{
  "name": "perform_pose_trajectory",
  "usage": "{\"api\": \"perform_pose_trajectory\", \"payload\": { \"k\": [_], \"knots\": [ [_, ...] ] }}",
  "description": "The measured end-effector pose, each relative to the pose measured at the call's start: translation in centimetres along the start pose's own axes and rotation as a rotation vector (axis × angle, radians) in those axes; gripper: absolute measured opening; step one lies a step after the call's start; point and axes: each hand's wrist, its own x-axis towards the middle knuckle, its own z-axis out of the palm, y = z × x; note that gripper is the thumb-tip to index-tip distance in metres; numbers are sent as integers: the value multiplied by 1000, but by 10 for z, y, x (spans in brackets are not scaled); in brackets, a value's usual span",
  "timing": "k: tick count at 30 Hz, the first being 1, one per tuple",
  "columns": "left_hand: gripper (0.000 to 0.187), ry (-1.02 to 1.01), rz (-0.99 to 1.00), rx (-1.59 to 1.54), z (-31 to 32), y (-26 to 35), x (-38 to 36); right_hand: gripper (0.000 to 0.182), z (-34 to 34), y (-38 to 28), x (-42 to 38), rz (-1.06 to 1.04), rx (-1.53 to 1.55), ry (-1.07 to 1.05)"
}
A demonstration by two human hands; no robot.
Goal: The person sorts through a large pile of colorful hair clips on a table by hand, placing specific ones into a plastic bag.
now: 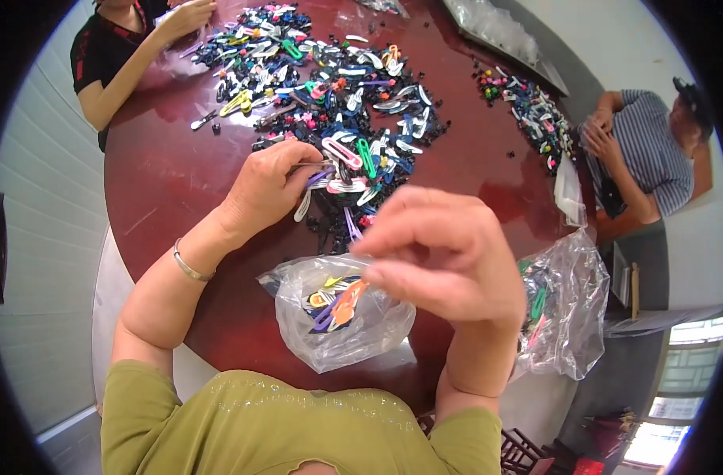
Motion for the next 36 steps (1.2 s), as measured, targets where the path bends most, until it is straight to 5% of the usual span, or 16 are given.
{"api": "perform_pose_trajectory", "payload": {
  "k": [4,12,18,22,25,28,30,32,36],
  "knots": [
    [15,-2,-68,-76,-1,0,1,11,13,49,17,145,-214,270],
    [16,-93,-148,-347,-7,19,4,20,32,93,28,35,-480,263],
    [13,18,-135,-268,-9,16,6,13,19,68,22,157,-214,415],
    [13,-166,-237,84,-28,11,12,19,1,18,7,-4,95,208],
    [26,-400,-297,194,-42,23,10,22,-13,-1,-2,-29,30,-165],
    [33,-625,-302,342,-46,36,12,24,-12,0,1,87,-59,-251],
    [35,-619,-229,371,-38,32,4,21,2,21,3,189,-9,21],
    [27,-646,-253,335,-36,34,6,17,12,46,17,137,-275,169],
    [19,-597,-227,324,-33,29,1,14,20,74,21,318,-312,38]
  ]
}}
